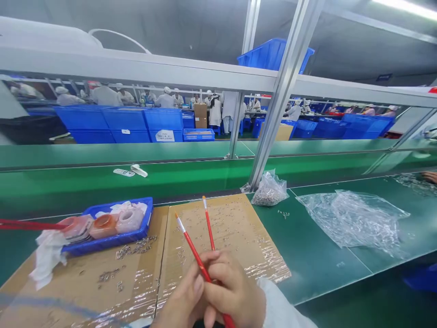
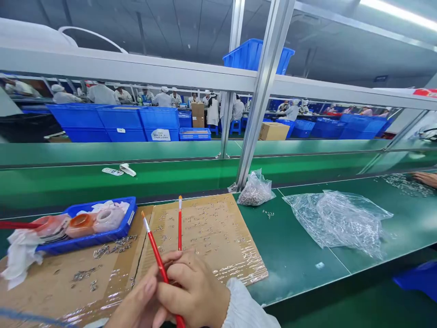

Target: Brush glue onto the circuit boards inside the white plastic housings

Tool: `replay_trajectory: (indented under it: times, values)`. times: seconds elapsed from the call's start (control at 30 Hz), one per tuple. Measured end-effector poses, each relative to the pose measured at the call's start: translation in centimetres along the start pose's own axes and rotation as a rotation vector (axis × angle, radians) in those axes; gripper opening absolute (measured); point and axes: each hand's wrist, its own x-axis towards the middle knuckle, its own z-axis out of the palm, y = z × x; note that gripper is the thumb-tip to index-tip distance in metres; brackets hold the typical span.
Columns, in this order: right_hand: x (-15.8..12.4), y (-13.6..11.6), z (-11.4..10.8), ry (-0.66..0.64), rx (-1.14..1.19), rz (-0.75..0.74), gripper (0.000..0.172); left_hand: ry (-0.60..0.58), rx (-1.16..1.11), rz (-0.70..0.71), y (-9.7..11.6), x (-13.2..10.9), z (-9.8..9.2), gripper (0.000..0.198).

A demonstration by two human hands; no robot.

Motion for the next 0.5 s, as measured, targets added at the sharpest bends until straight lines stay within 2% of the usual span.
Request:
replay_trajectory:
  times: [0.17, 0.27, 0.4, 0.5]
  values:
    - [-0.6, -0.2, -0.3, 0.008, -0.117, 0.050, 0.025, 0.067, -0.068, -0.043, 0.8, 2.2, 2.4, 0.036]
    - [-1.3, -0.3, -1.1, -0.019, -0.208, 0.111, 0.030, 0.122, -0.029, -0.059, 1.3, 3.4, 3.4, 0.036]
    - [-2.5, -1.1, -1.3, -0.056, -0.326, 0.220, 0.045, 0.139, 0.082, -0.008, 1.3, 4.2, 4.4, 0.033]
    - [-3.3, -2.0, -1.4, -0.072, -0.386, 0.319, 0.056, 0.107, 0.130, 0.070, 1.2, 4.7, 5.2, 0.033]
